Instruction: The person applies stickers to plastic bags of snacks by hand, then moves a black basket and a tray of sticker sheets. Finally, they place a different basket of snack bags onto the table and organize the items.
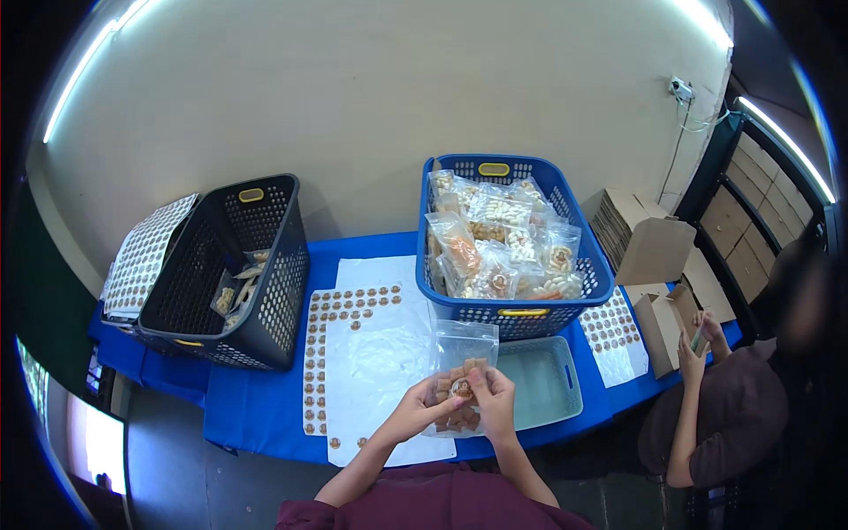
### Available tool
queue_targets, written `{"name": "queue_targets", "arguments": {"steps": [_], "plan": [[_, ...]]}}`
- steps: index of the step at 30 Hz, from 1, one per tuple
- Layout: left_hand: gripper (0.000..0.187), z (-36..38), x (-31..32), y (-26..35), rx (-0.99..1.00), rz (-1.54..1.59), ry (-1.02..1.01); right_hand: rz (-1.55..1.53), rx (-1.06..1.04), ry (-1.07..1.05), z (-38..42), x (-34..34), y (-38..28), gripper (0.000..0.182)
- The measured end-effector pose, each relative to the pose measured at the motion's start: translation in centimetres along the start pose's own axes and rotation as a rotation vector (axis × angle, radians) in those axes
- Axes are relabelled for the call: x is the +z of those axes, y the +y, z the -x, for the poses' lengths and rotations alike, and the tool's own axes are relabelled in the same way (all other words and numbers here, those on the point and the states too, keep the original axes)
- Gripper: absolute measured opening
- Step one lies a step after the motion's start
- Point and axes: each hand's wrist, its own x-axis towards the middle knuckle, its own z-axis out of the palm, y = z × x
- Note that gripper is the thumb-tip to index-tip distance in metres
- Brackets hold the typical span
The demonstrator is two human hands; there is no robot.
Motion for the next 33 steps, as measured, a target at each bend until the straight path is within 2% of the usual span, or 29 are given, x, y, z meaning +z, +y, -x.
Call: {"name": "queue_targets", "arguments": {"steps": [6, 10, 15, 21, 23, 25, 29, 31, 33], "plan": [[0.041, 2.1, -1.1, -0.2, 0.009, 0.009, 0.162, -0.126, 0.172, -0.116, -0.6, 1.6, 0.6, 0.024], [0.035, 1.4, -2.2, -0.5, 0.055, 0.026, 0.332, -0.022, 0.071, -0.218, -0.7, 2.9, 1.5, 0.027], [0.033, 1.5, -2.2, 0.5, 0.089, 0.046, 0.332, 0.023, 0.069, -0.284, -1.4, 2.8, 2.8, 0.024], [0.026, 1.1, -2.2, 1.2, 0.171, -0.161, 0.535, -0.102, 0.239, -0.322, -0.9, 2.4, 2.8, 0.030], [0.023, 0.5, -4.0, 0.5, 0.204, -0.141, 0.537, -0.109, 0.244, -0.354, -0.4, 2.5, 2.4, 0.031], [0.028, -0.1, -4.1, 1.0, 0.231, -0.227, 0.558, -0.090, 0.198, -0.355, 0.0, 2.4, 3.1, 0.032], [0.029, -1.0, -3.5, 0.8, 0.184, -0.029, 0.539, -0.076, 0.147, -0.361, 0.6, 2.2, 2.7, 0.034], [0.030, -1.2, -3.2, 1.1, 0.169, -0.031, 0.545, -0.106, 0.118, -0.370, 0.7, 2.0, 2.4, 0.035], [0.028, -1.4, -3.3, 1.1, 0.171, -0.042, 0.553, 0.053, 0.057, -0.393, 0.2, 0.4, 3.7, 0.040]]}}
